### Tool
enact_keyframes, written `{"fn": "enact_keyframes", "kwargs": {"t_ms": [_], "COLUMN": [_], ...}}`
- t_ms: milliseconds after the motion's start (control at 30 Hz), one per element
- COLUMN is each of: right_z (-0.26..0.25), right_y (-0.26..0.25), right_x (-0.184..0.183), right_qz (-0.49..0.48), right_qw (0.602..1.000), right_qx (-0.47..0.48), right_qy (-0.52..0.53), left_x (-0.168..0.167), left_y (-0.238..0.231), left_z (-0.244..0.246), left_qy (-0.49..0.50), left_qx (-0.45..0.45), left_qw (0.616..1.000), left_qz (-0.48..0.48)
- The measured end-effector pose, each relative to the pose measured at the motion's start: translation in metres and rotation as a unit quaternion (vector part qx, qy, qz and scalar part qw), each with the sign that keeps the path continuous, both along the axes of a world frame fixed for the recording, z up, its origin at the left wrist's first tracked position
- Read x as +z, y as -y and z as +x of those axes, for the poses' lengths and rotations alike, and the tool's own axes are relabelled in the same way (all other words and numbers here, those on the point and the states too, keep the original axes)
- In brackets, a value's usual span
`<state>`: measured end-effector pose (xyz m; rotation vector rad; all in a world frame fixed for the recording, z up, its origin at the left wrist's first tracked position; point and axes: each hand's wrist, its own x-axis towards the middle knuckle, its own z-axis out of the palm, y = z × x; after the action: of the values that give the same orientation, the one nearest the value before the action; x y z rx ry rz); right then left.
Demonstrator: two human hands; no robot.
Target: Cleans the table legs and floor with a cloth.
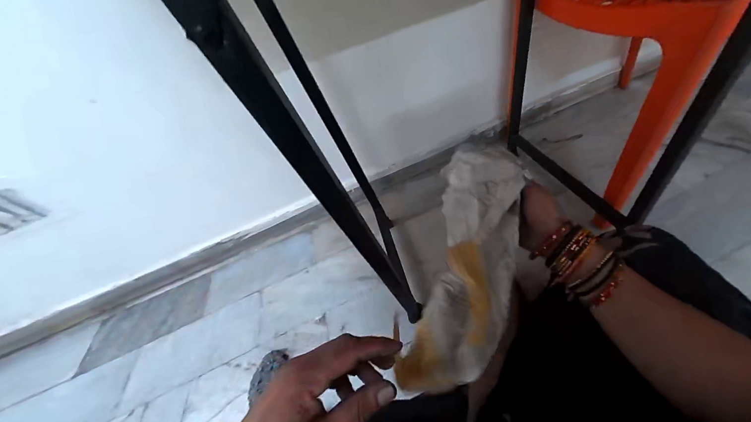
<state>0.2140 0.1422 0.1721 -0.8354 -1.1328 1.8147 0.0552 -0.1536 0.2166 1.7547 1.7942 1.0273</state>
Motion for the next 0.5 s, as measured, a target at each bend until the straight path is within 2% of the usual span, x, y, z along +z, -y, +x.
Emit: {"fn": "enact_keyframes", "kwargs": {"t_ms": [100,200,267,333,400,500], "right_z": [0.009,0.013,0.012,0.009,0.006,0.005], "right_y": [0.009,0.020,0.029,0.038,0.048,0.050], "right_x": [-0.006,-0.014,-0.019,-0.023,-0.020,-0.021], "right_qz": [-0.020,-0.123,-0.153,-0.170,-0.182,-0.196], "right_qw": [0.991,0.948,0.929,0.930,0.947,0.944], "right_qx": [0.067,0.184,0.223,0.211,0.167,0.146], "right_qy": [-0.113,-0.228,-0.254,-0.248,-0.207,-0.222], "left_x": [-0.012,-0.022,-0.033,-0.043,-0.049,-0.059], "left_y": [-0.020,-0.043,-0.059,-0.070,-0.074,-0.072], "left_z": [0.007,0.023,0.033,0.037,0.036,0.029], "left_qy": [-0.014,-0.021,0.003,0.075,0.181,0.407], "left_qx": [0.047,0.136,0.209,0.243,0.215,0.104], "left_qw": [0.999,0.990,0.978,0.965,0.955,0.907], "left_qz": [0.021,0.030,-0.009,-0.069,-0.098,0.007]}}
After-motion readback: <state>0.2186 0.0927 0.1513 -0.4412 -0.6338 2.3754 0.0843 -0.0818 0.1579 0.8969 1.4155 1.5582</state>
